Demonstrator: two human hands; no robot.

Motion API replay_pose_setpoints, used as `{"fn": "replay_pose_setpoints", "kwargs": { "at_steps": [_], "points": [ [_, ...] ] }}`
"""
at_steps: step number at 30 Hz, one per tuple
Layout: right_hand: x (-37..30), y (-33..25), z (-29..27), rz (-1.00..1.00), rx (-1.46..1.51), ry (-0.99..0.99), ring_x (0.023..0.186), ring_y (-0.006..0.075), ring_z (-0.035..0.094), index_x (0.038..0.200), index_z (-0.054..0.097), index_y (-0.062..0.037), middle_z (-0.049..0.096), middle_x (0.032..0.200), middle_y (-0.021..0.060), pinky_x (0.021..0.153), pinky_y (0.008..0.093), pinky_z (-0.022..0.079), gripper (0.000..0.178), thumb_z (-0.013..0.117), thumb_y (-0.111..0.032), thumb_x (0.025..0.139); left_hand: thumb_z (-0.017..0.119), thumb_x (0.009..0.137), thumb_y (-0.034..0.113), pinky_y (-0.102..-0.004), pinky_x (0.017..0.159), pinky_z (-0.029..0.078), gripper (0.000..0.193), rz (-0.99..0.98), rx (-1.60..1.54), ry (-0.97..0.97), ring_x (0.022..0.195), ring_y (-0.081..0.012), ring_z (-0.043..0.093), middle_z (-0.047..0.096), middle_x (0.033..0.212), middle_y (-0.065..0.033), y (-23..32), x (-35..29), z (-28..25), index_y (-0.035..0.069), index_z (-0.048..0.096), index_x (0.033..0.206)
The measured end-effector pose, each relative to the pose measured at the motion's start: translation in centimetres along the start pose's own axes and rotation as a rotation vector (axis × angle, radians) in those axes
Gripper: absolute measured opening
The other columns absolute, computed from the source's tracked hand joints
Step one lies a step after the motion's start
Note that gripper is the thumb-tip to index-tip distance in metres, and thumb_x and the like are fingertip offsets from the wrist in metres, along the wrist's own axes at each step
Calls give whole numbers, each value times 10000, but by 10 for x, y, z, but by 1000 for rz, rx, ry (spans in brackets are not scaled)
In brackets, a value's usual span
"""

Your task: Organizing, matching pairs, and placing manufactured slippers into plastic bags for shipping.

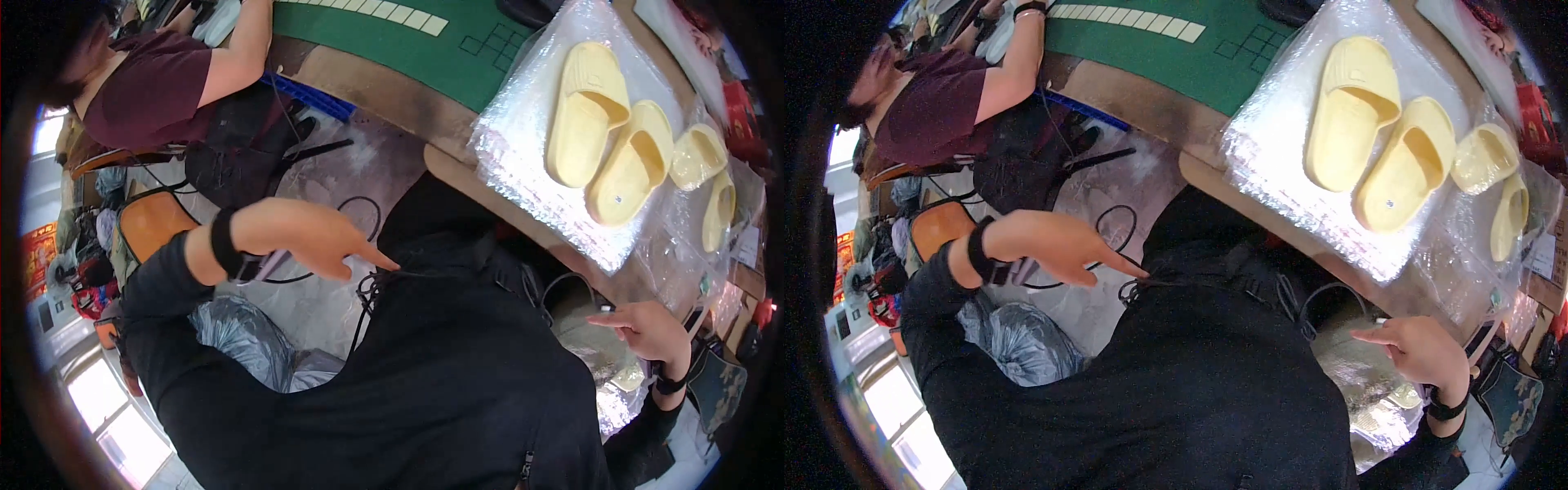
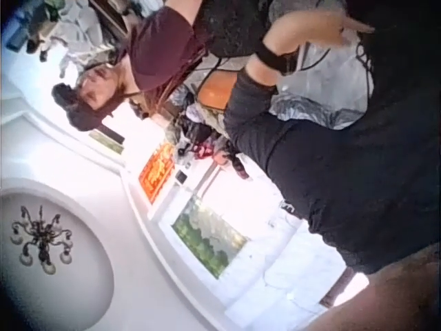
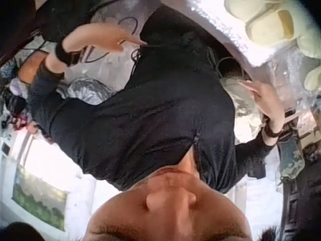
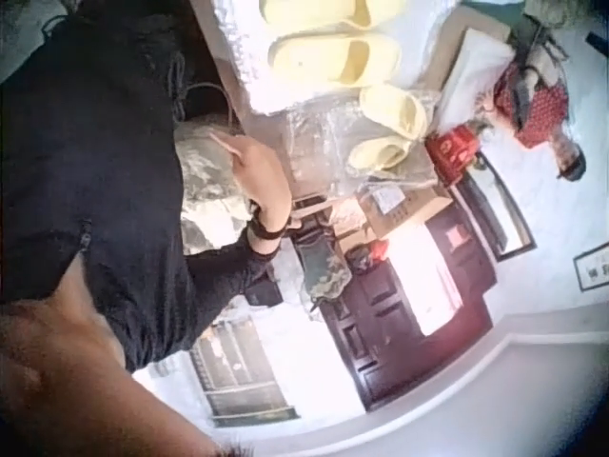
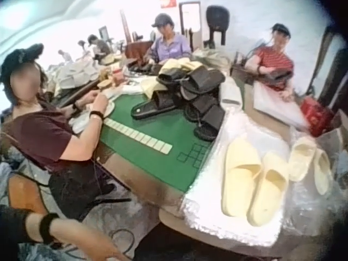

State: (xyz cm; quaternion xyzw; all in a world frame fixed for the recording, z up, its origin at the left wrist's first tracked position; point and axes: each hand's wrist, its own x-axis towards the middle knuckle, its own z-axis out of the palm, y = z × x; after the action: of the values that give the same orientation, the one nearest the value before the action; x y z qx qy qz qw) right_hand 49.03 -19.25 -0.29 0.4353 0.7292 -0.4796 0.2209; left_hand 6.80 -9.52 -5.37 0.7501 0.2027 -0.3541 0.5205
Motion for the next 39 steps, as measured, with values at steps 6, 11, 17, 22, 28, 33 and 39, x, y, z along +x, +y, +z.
{"fn": "replay_pose_setpoints", "kwargs": {
  "at_steps": [6,11,17,22,28,33,39],
  "points": [
    [-5,9,11,88,55,-15,689,325,566,1101,600,-209,591,788,174,617,397,438,501,459,22,680,489,724,55,-408,680,446,579,25,96,152,744,-359,562,589,854,-210,7,16,-4,216,439,1277],
    [15,27,17,267,99,-397,643,317,558,1146,573,-264,603,765,170,606,387,434,609,418,45,644,501,732,-62,-276,513,335,481,111,39,973,534,-195,388,366,609,-83,28,7,-33,80,528,1191],
    [22,25,39,123,170,-340,871,337,567,1218,509,-258,598,1018,173,777,387,447,643,398,15,647,509,750,-68,-247,510,295,456,179,95,943,542,-123,334,308,611,-33,48,26,-51,49,526,1191],
    [21,29,50,132,137,-268,910,331,560,1266,452,-281,587,1070,157,813,371,439,664,392,-5,665,507,777,-76,-206,543,312,430,292,162,1133,585,-81,350,396,675,-3,53,32,-62,28,519,1194],
    [28,22,13,-250,274,75,920,307,567,1213,519,-195,583,1096,131,802,353,444,576,441,1,677,486,834,-24,-151,558,270,410,489,-164,1473,622,-29,323,386,724,65,97,65,-87,-17,455,1243],
    [56,9,21,-303,43,366,796,296,587,1209,529,-210,619,954,130,697,360,458,604,427,29,664,504,839,5,-144,542,238,453,620,-3,1447,599,-24,285,328,672,64,113,77,-109,36,425,1285],
    [58,-35,-10,-306,-17,322,604,338,540,1296,420,-236,569,702,181,590,390,435,610,462,-26,725,533,801,-19,-175,553,302,439,534,23,1623,613,-49,344,407,684,40,117,86,-137,74,502,1229]
  ]
}}
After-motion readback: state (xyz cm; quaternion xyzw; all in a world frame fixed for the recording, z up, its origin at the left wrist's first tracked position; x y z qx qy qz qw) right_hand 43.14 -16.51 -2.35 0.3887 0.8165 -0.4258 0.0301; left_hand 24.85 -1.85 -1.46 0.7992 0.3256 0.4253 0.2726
